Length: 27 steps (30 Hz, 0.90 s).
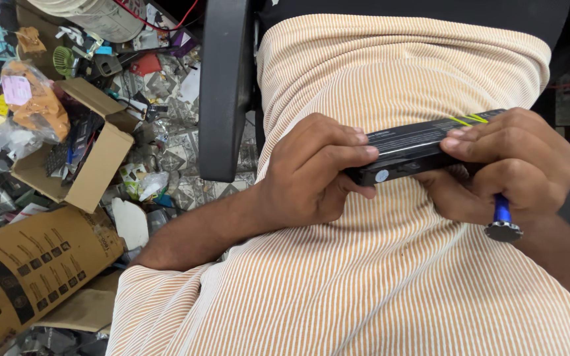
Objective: The person sits in a chair and disassembles a laptop battery pack. They remove rubber bands from the black casing, slide off the plastic housing, separate the 18650 battery cells and circuit board from the shell, and hold up the exposed cell pack and empty casing.
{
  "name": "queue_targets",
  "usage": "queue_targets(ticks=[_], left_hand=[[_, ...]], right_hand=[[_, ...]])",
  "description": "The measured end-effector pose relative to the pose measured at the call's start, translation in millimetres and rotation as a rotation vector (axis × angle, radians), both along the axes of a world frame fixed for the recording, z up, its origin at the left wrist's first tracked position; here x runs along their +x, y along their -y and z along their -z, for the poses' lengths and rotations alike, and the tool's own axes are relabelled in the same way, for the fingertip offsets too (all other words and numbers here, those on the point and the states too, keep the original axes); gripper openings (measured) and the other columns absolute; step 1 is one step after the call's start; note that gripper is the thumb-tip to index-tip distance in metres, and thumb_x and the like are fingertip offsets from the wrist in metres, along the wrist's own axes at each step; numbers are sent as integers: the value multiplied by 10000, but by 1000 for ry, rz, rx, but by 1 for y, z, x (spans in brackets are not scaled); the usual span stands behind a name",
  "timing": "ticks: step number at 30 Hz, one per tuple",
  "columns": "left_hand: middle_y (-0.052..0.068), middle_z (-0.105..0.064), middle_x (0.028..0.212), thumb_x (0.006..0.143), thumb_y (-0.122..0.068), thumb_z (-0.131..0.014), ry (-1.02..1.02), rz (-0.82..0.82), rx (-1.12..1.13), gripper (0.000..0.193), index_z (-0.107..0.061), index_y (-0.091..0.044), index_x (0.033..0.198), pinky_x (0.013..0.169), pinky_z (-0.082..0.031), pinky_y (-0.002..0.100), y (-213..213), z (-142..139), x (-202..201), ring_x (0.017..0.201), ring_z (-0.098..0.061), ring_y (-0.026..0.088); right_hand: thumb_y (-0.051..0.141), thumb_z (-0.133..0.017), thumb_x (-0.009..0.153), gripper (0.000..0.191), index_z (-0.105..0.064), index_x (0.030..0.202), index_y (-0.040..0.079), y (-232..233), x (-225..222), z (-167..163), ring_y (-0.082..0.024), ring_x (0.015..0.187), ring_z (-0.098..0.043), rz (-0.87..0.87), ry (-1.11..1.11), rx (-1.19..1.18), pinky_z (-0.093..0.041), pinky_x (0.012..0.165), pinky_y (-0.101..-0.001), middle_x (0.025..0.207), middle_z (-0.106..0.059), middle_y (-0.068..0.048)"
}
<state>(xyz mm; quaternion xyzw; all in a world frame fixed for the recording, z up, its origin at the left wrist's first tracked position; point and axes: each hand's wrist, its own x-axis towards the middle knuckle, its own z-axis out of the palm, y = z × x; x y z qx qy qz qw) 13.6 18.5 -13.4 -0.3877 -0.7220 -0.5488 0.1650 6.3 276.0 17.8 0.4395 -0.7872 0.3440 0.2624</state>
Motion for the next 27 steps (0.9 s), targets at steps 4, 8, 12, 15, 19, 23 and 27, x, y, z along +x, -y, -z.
queue_targets(ticks=[4, 8, 12, 15, 19, 23, 27], left_hand=[[137, -652, 1035, 876, -190, -863, -34, 47, -37, 352, -679, 13, 1097, 793, -584, 363, 4, 0, -4, 940, -693, 258], [148, -664, 1057, 901, -223, -860, -126, 177, -94, 352, -672, 16, 1078, 844, -606, 388, 11, -1, -17, 997, -707, 284], [156, -681, 1074, 906, -254, -877, -116, 253, -205, 358, -689, 3, 1072, 875, -602, 411, 18, -16, -27, 1049, -713, 307], [177, -670, 1089, 785, -413, -882, -32, 314, -214, 491, -667, -26, 996, 856, -575, 447, 16, -29, -35, 1024, -700, 332], [188, -654, 1139, 764, -458, -862, 158, 261, -297, 522, -626, -40, 969, 796, -579, 382, 0, -36, -31, 971, -701, 282], [147, -664, 1139, 899, -346, -837, 292, 265, -385, 395, -645, -37, 1053, 828, -591, 347, -10, -43, -32, 1008, -721, 242], [156, -657, 1106, 792, -366, -848, 83, 132, -390, 466, -646, -26, 1039, 876, -545, 382, -26, -74, -36, 1015, -672, 280]], right_hand=[[94, -974, 679, 571, -405, 652, 114, -4, 12, -7, -279, 735, -716, 52, 86, 53, -587, 601, -371, 759, -679, -170], [242, -934, 776, 543, -407, 688, 144, -25, 21, -12, -299, 859, -718, -24, 164, 3, -578, 698, -389, 879, -682, -180], [214, -813, 882, 404, -434, 770, 128, -55, 43, -16, -225, 831, -655, 90, 370, -267, -536, 699, -324, 934, -689, -165], [192, -723, 961, 307, -455, 831, 116, -74, 46, -4, -170, 810, -607, 483, 487, -311, -505, 700, -276, 976, -694, -154], [164, -602, 1067, 205, -482, 913, 100, -97, 30, 16, -96, 783, -543, 744, 824, -257, -463, 701, -211, 1031, -701, -139], [140, -560, 1090, 274, -413, 860, 121, -99, 22, 36, -34, 771, -498, 382, 1123, -481, -440, 715, -173, 1072, -715, -122], [48, -647, 1068, 343, -373, 876, 127, -102, 21, 48, -96, 939, -633, 266, 1198, -647, -535, 857, -223, 1075, -713, -175]])
